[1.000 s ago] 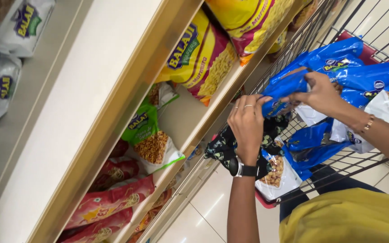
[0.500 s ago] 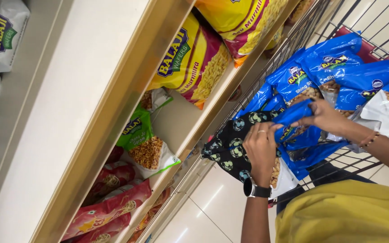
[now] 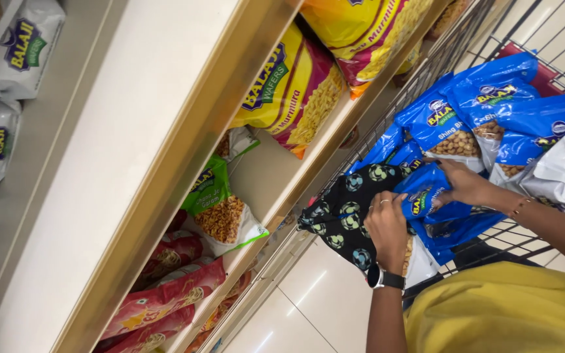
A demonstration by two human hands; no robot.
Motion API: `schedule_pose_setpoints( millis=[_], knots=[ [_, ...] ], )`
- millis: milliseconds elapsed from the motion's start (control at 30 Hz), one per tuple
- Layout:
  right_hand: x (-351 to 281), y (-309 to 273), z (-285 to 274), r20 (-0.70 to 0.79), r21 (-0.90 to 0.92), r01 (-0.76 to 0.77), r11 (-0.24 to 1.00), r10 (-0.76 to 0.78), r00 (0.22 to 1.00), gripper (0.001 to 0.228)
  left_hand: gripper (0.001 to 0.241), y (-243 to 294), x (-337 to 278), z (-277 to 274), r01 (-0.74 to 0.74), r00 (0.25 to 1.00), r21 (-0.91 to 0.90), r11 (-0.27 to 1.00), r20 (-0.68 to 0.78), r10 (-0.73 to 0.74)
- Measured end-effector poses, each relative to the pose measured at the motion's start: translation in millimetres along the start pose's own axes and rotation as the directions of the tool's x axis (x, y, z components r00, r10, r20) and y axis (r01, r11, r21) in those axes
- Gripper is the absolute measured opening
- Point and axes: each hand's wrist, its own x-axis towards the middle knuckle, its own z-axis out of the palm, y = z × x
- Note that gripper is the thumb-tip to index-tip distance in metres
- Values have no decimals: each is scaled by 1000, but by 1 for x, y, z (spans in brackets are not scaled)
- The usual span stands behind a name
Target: Picking up multiple bags of snacks from a store shelf and placing them into a shopping cart.
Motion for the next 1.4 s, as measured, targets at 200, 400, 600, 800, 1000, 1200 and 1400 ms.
schedule_pose_setpoints(
  millis=[200,400,600,800,1000,1200,1400],
  knots=[
    [-6,53,29,-132,-254,-41,966,8,991,108,19,-7,-3,8,17,999,-45,999,-50,-19],
    [7,56,31,-139,-4,-170,985,168,976,90,22,-28,18,34,48,998,134,990,-51,-42],
    [11,51,28,-89,-93,-183,979,175,981,93,22,-43,25,52,93,995,246,965,18,-101],
    [-21,-3,30,-170,-25,-224,974,217,961,98,23,-23,28,28,172,971,261,950,116,-207],
    [-59,-80,30,-420,-36,33,999,-45,906,83,35,3,17,-2,-34,991,98,995,-128,47],
    [-65,-160,10,-466,-199,294,935,-354,811,75,38,25,16,-39,-132,963,114,985,-219,155],
    [-58,-227,-5,-431,-290,539,791,-610,665,71,39,34,21,-79,-181,899,193,964,-364,242]
  ],
)
